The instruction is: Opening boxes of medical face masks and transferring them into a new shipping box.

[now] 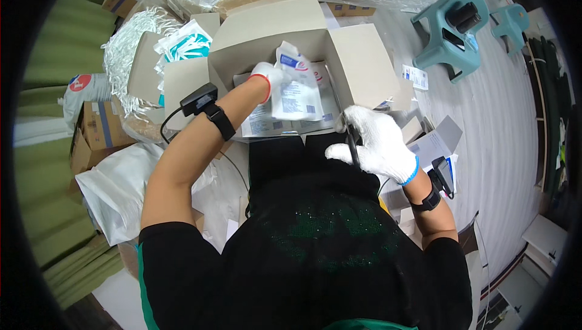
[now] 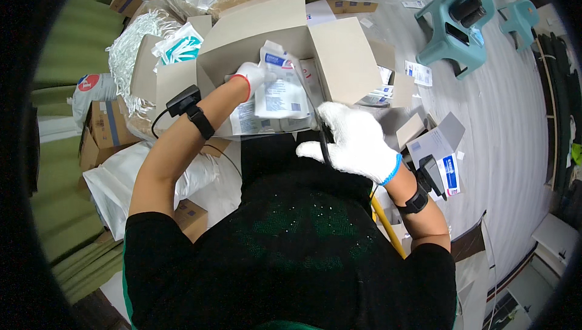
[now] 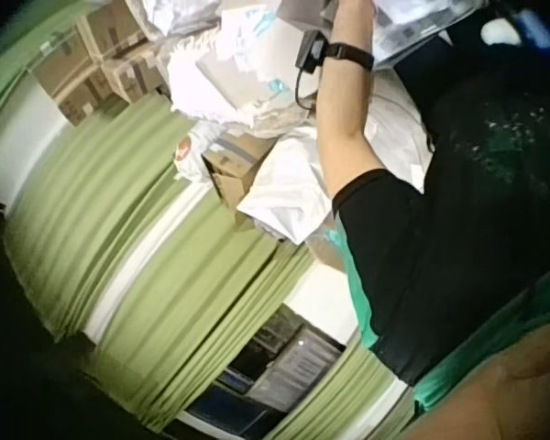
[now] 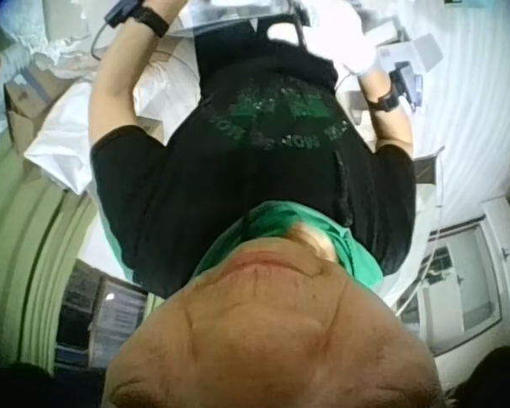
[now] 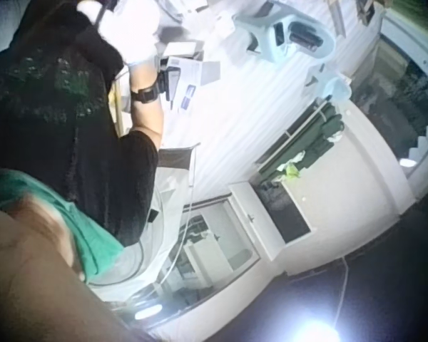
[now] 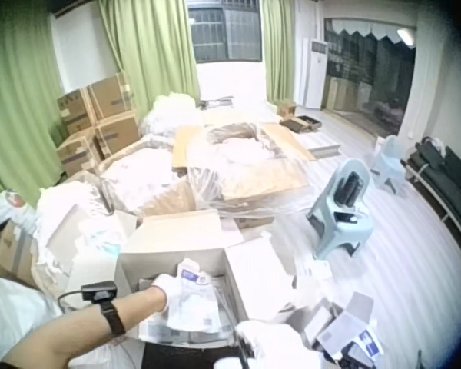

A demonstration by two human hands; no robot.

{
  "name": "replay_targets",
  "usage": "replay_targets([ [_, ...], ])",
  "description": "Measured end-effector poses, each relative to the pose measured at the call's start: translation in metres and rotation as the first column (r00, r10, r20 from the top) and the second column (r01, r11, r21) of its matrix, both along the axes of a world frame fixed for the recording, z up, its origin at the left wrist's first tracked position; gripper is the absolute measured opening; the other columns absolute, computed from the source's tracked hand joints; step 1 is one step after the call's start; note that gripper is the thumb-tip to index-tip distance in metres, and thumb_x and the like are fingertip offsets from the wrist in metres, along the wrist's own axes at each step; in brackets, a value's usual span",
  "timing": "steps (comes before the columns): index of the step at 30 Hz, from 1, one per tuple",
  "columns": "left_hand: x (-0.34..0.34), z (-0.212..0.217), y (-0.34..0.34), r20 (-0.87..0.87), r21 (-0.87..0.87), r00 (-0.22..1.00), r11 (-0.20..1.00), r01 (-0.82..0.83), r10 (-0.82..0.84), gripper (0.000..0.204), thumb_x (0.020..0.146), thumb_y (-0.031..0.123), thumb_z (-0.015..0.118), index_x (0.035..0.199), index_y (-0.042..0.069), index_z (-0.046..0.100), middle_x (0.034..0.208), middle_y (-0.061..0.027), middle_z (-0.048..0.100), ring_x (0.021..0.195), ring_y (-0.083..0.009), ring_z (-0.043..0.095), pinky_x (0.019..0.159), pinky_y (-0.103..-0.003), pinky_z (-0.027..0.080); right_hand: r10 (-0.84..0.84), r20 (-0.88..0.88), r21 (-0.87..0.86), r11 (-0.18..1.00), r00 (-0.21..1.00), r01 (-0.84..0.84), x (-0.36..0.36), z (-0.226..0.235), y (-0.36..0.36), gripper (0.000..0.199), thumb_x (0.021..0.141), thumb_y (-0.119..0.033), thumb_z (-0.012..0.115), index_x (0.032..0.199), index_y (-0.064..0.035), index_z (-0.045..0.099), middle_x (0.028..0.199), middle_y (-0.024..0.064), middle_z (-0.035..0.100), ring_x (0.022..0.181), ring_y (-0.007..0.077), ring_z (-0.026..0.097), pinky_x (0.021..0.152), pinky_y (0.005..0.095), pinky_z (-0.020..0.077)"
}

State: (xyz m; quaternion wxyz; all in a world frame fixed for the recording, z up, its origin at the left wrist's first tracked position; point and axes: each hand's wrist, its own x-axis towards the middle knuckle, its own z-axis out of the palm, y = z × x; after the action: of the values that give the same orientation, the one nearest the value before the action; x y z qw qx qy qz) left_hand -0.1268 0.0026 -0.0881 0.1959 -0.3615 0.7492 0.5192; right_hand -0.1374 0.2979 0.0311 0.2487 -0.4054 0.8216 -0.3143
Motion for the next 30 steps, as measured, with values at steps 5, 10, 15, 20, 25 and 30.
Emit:
replay_targets([
  [5,0.006,-0.005,0.038,0.167,-0.168,0.917,0.906,0.388,-0.361,0.04,0.091,0.025,0.067,0.113,-0.008,0.069,0.111,-0.0244,0.071,0.106,-0.0326,0.068,0.091,-0.042,0.052,-0.003,0.0,-0.062,0.998,1.0,0.003,0.001,-0.002,-0.003,0.059,0.073,-0.056,0.083,0.094,-0.0043,0.062,0.078,0.0164,0.061,0.072,0.036,0.062,0.065,0.041,0.0495],
  [10,0.01,-0.03,0.045,0.291,-0.319,0.847,0.789,0.524,-0.445,0.044,0.08,0.032,0.065,0.106,-0.002,0.074,0.113,-0.0272,0.069,0.104,-0.0388,0.069,0.089,-0.044,0.054,0.037,-0.015,-0.1,0.994,0.999,-0.039,0.012,-0.006,-0.001,0.057,0.072,-0.056,0.084,0.092,-0.0065,0.063,0.075,0.0116,0.061,0.066,0.0286,0.06,0.064,0.0362,0.0489],
  [15,0.009,-0.052,0.052,0.266,-0.444,0.924,0.815,0.372,-0.276,0.04,0.079,0.031,0.066,0.102,-0.001,0.075,0.109,-0.0247,0.071,0.102,-0.0359,0.071,0.088,-0.042,0.056,0.069,-0.03,-0.076,0.995,0.997,-0.071,0.011,-0.004,0.0,0.059,0.072,-0.058,0.083,0.093,-0.0069,0.064,0.079,0.0118,0.063,0.068,0.0304,0.063,0.064,0.0377,0.0502],
  [20,0.005,-0.084,0.038,0.296,-0.492,0.947,0.829,0.265,-0.127,0.041,0.08,0.038,0.068,0.1,0.003,0.074,0.105,-0.0195,0.073,0.1,-0.0332,0.072,0.087,-0.04,0.056,0.066,-0.044,-0.114,0.991,0.997,-0.07,0.013,-0.008,0.0,0.06,0.072,-0.059,0.083,0.094,-0.0072,0.064,0.079,0.0119,0.063,0.068,0.0306,0.064,0.064,0.038,0.0504],
  [25,0.001,-0.076,0.037,0.358,-0.254,0.925,0.94,0.229,-0.128,0.04,0.096,0.03,0.046,0.121,0.007,0.067,0.124,-0.0129,0.067,0.108,-0.0292,0.066,0.087,-0.039,0.053,0.068,-0.057,-0.098,0.993,0.996,-0.073,0.011,-0.006,-0.002,0.059,0.072,-0.059,0.083,0.093,-0.0071,0.064,0.077,0.011,0.062,0.066,0.0295,0.061,0.063,0.0371,0.0499],
  [30,0.001,0.0,0.059,0.433,-0.383,0.861,0.81,0.445,-0.268,0.036,0.085,0.027,0.066,0.114,0.007,0.071,0.113,-0.0156,0.073,0.105,-0.0326,0.071,0.089,-0.04,0.055,0.045,-0.063,-0.102,0.994,0.997,-0.051,0.014,-0.007,-0.003,0.056,0.071,-0.055,0.085,0.09,-0.006,0.064,0.074,0.01,0.06,0.064,0.0252,0.059,0.062,0.0351,0.0491],
])
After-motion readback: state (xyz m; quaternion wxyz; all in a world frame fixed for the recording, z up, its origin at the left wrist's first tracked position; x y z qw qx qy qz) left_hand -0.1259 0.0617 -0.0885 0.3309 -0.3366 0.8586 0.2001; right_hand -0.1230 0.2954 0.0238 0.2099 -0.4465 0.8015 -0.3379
